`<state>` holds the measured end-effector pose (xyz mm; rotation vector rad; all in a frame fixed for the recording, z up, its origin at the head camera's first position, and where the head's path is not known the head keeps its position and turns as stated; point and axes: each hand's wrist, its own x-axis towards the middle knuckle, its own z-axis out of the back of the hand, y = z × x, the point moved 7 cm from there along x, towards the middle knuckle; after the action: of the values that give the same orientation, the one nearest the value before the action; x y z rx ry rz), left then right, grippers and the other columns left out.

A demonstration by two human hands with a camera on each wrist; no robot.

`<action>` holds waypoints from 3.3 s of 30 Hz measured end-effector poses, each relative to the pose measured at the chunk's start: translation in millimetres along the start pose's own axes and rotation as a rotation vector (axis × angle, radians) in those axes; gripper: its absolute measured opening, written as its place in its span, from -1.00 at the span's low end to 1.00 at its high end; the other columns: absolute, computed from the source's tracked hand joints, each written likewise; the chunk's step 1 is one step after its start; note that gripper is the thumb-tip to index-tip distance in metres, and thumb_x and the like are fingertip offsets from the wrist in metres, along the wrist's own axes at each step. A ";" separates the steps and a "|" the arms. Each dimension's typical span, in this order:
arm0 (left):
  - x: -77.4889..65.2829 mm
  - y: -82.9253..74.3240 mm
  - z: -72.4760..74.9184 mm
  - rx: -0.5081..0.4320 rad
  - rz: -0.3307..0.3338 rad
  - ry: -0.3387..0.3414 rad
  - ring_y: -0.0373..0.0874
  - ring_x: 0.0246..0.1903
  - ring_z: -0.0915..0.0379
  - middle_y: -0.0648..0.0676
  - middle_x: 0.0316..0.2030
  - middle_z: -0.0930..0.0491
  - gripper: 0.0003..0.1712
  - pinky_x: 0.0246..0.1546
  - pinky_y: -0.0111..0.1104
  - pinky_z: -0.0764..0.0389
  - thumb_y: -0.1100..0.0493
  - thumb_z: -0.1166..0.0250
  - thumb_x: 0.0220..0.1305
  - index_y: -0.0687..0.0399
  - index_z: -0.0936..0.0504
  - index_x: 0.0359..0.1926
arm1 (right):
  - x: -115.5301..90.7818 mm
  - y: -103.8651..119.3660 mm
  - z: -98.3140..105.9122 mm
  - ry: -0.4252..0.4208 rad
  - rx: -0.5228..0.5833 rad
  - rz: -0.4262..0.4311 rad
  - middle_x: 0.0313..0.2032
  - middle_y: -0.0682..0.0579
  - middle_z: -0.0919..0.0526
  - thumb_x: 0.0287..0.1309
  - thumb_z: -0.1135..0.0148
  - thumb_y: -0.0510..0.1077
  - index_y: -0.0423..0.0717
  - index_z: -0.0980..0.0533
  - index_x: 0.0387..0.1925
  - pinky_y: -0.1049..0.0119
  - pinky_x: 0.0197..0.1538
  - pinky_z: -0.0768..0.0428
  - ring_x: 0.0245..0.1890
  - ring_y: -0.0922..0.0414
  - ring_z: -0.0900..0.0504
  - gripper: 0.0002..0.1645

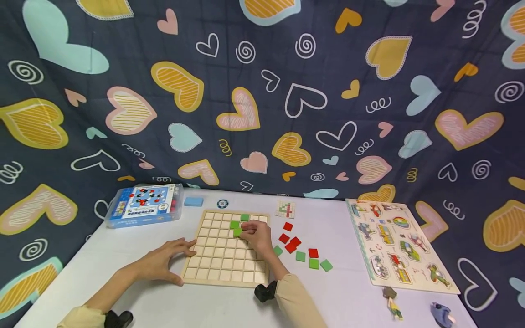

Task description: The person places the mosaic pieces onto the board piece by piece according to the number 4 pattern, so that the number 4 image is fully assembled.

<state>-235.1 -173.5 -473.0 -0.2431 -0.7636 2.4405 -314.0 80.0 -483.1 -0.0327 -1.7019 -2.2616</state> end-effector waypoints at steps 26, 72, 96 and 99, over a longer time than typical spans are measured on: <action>4.1 4.9 -3.5 -0.015 0.033 0.015 0.31 0.33 -0.07 0.15 0.36 -0.27 -0.20 0.19 0.31 -0.23 -0.23 -0.54 -0.24 -0.04 -0.57 0.08 | 10.8 7.7 -35.3 0.019 -0.019 0.007 -0.29 -0.25 -0.69 -0.01 -0.36 -0.43 -0.42 -0.57 -0.19 0.43 -0.28 -0.68 -0.30 -0.09 -0.72 -0.72; 1.0 6.5 -2.8 -0.013 0.021 -0.005 0.35 0.33 -0.05 0.16 0.36 -0.26 -0.20 0.11 0.38 -0.25 -0.27 -0.52 -0.26 -0.09 -0.57 0.06 | -136.6 -31.4 192.4 -0.207 -0.440 -0.357 -0.19 -0.15 -0.69 -0.15 -0.43 -0.41 -0.33 -0.57 -0.09 0.50 -0.32 -0.60 -0.31 0.18 -0.59 -0.54; -0.9 5.3 -2.4 -0.047 0.019 -0.006 0.35 0.33 -0.02 0.17 0.37 -0.25 -0.18 0.13 0.38 -0.20 -0.24 -0.53 -0.27 -0.06 -0.57 0.09 | -146.3 -36.0 190.9 -0.478 -0.440 -0.330 -0.16 -0.20 -0.70 -0.05 -0.40 -0.39 -0.32 -0.55 -0.06 0.69 -0.34 -0.49 -0.40 0.44 -0.56 -0.57; -0.8 5.2 -2.9 -0.047 0.014 -0.001 0.34 0.34 -0.02 0.16 0.37 -0.25 -0.18 0.17 0.37 -0.18 -0.24 -0.53 -0.26 -0.05 -0.57 0.09 | -146.4 -37.8 191.0 -0.503 -0.372 -0.344 -0.14 -0.24 -0.69 -0.03 -0.38 -0.40 -0.34 -0.55 -0.04 0.69 -0.33 -0.53 -0.39 0.46 -0.57 -0.57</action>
<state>-235.9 -176.1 -478.4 -0.2661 -0.8236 2.4379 -216.2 302.9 -491.8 -0.4598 -1.5609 -3.0021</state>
